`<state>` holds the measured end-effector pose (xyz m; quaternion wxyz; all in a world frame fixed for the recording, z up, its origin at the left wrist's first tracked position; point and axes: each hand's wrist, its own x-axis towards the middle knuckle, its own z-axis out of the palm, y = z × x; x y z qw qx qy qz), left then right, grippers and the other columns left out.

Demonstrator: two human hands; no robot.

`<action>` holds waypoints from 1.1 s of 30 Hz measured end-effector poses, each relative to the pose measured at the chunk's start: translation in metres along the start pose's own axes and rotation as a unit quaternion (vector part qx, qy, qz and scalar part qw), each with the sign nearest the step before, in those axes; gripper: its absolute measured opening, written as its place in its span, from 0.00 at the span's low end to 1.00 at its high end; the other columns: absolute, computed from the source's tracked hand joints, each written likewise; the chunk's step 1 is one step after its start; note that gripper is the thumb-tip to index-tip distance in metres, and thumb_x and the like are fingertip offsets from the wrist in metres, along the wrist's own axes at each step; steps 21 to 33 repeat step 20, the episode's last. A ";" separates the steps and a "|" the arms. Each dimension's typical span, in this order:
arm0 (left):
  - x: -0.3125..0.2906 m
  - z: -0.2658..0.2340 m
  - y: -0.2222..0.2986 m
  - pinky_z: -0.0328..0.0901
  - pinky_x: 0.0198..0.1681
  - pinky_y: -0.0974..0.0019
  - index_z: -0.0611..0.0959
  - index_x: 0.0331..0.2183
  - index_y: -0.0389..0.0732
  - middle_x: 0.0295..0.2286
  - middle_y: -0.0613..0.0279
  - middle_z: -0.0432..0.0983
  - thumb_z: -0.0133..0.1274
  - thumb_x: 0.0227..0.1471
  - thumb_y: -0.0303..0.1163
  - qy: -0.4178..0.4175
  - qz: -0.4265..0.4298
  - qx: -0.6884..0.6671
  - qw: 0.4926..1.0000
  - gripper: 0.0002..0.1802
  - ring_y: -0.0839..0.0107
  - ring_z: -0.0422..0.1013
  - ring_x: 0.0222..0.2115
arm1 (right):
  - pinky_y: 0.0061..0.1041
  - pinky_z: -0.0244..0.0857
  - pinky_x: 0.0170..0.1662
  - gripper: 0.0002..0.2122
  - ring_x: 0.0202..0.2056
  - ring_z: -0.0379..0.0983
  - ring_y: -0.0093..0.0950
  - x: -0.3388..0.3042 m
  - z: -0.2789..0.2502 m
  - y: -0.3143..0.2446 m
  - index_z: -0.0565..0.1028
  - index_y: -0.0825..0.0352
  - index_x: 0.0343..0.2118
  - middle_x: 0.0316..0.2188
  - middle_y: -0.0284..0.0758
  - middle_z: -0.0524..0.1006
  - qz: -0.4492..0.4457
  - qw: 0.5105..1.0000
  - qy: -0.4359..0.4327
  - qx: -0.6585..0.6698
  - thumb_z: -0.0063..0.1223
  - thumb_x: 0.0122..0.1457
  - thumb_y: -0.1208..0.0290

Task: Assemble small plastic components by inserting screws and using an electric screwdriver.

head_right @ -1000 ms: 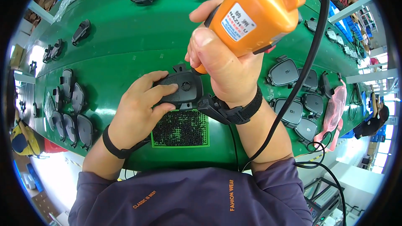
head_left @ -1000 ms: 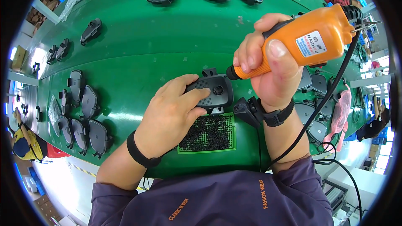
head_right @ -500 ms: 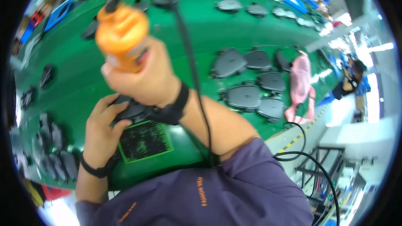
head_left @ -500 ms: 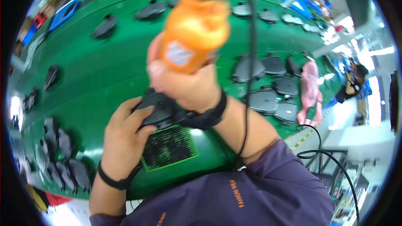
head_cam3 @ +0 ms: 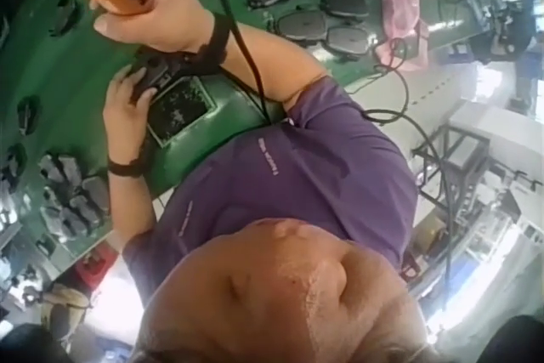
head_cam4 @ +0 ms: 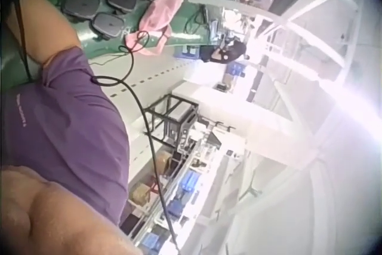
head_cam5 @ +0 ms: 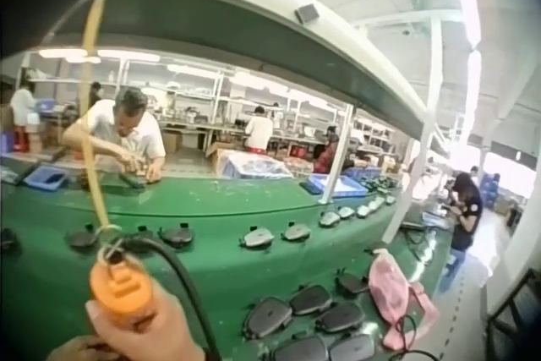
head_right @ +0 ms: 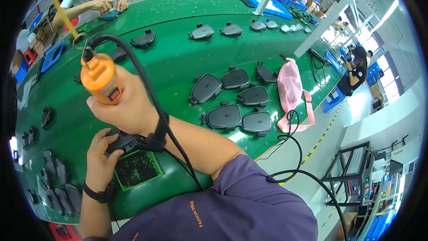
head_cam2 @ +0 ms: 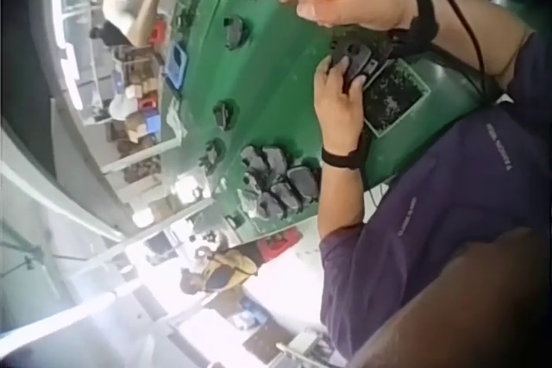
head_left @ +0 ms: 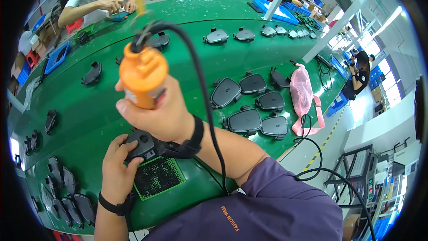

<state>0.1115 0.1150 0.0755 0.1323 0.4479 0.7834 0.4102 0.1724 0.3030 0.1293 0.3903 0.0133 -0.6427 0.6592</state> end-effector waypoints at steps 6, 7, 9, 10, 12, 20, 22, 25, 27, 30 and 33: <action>0.017 -0.012 -0.009 0.64 0.57 0.56 0.81 0.44 0.38 0.52 0.44 0.71 0.63 0.49 0.33 0.016 0.079 -0.001 0.997 0.19 0.50 0.69 0.53 | 0.29 0.69 0.33 0.19 0.25 0.69 0.23 -0.016 -0.029 -0.050 0.68 0.71 0.44 0.24 0.32 0.72 -0.052 0.998 0.018 0.018 0.62 0.55 0.67; 0.031 -0.019 -0.012 0.63 0.57 0.56 0.80 0.45 0.38 0.51 0.45 0.72 0.63 0.50 0.35 0.022 0.098 -0.021 0.995 0.20 0.50 0.68 0.54 | 0.28 0.67 0.32 0.20 0.24 0.68 0.24 -0.016 -0.030 -0.061 0.66 0.70 0.44 0.23 0.32 0.70 -0.060 0.997 0.045 0.006 0.60 0.58 0.62; 0.066 -0.044 -0.025 0.64 0.56 0.56 0.79 0.47 0.38 0.49 0.45 0.73 0.62 0.50 0.35 0.022 0.094 -0.029 0.995 0.22 0.49 0.68 0.53 | 0.26 0.65 0.30 0.21 0.22 0.66 0.23 -0.009 -0.030 -0.067 0.64 0.69 0.45 0.21 0.30 0.68 -0.092 0.995 0.016 0.045 0.59 0.58 0.61; 0.078 -0.051 -0.038 0.64 0.56 0.55 0.78 0.47 0.37 0.48 0.44 0.73 0.61 0.50 0.35 0.058 0.070 0.032 0.995 0.23 0.48 0.69 0.51 | 0.26 0.65 0.30 0.21 0.22 0.66 0.23 -0.013 -0.029 -0.064 0.64 0.69 0.45 0.21 0.30 0.68 -0.085 0.994 0.008 0.063 0.59 0.58 0.61; 0.111 -0.064 -0.075 0.66 0.54 0.54 0.78 0.47 0.35 0.46 0.43 0.74 0.59 0.49 0.33 0.120 0.047 0.159 0.979 0.23 0.47 0.70 0.50 | 0.26 0.65 0.30 0.22 0.22 0.66 0.24 -0.015 -0.019 -0.059 0.63 0.68 0.46 0.21 0.30 0.68 -0.071 0.995 -0.016 0.071 0.59 0.58 0.61; 0.244 -0.063 -0.184 0.42 0.68 0.41 0.56 0.65 0.37 0.66 0.46 0.49 0.49 0.55 0.34 0.112 -0.165 0.379 0.904 0.39 0.53 0.47 0.67 | 0.24 0.64 0.35 0.21 0.26 0.67 0.22 -0.020 -0.041 -0.044 0.61 0.68 0.48 0.22 0.30 0.68 -0.066 0.989 -0.111 0.075 0.56 0.59 0.61; 0.244 -0.063 -0.184 0.42 0.68 0.41 0.56 0.65 0.37 0.66 0.46 0.49 0.49 0.55 0.34 0.112 -0.165 0.379 0.904 0.39 0.53 0.47 0.67 | 0.24 0.64 0.35 0.21 0.26 0.67 0.22 -0.020 -0.041 -0.044 0.61 0.68 0.48 0.22 0.30 0.68 -0.066 0.989 -0.111 0.075 0.56 0.59 0.61; 0.244 -0.063 -0.184 0.42 0.68 0.41 0.56 0.65 0.37 0.66 0.46 0.49 0.49 0.55 0.34 0.112 -0.165 0.379 0.904 0.39 0.53 0.47 0.67 | 0.24 0.64 0.35 0.21 0.26 0.67 0.22 -0.020 -0.041 -0.044 0.61 0.68 0.48 0.22 0.30 0.68 -0.066 0.989 -0.111 0.075 0.56 0.59 0.61; 0.244 -0.063 -0.184 0.42 0.68 0.41 0.56 0.65 0.37 0.66 0.46 0.49 0.49 0.55 0.34 0.112 -0.165 0.379 0.904 0.39 0.53 0.47 0.67 | 0.24 0.64 0.35 0.21 0.26 0.67 0.22 -0.020 -0.041 -0.044 0.61 0.68 0.48 0.22 0.30 0.68 -0.066 0.989 -0.111 0.075 0.56 0.59 0.61; 0.244 -0.063 -0.184 0.42 0.68 0.41 0.56 0.65 0.37 0.66 0.46 0.49 0.49 0.55 0.34 0.112 -0.165 0.379 0.904 0.39 0.53 0.47 0.67 | 0.24 0.64 0.35 0.21 0.26 0.67 0.22 -0.020 -0.041 -0.044 0.61 0.68 0.48 0.22 0.30 0.68 -0.066 0.989 -0.111 0.075 0.56 0.59 0.61; 0.244 -0.063 -0.184 0.42 0.68 0.41 0.56 0.65 0.37 0.66 0.46 0.49 0.49 0.55 0.34 0.112 -0.165 0.379 0.904 0.39 0.53 0.47 0.67 | 0.24 0.64 0.35 0.21 0.26 0.67 0.22 -0.020 -0.041 -0.044 0.61 0.68 0.48 0.22 0.30 0.68 -0.066 0.989 -0.111 0.075 0.56 0.59 0.61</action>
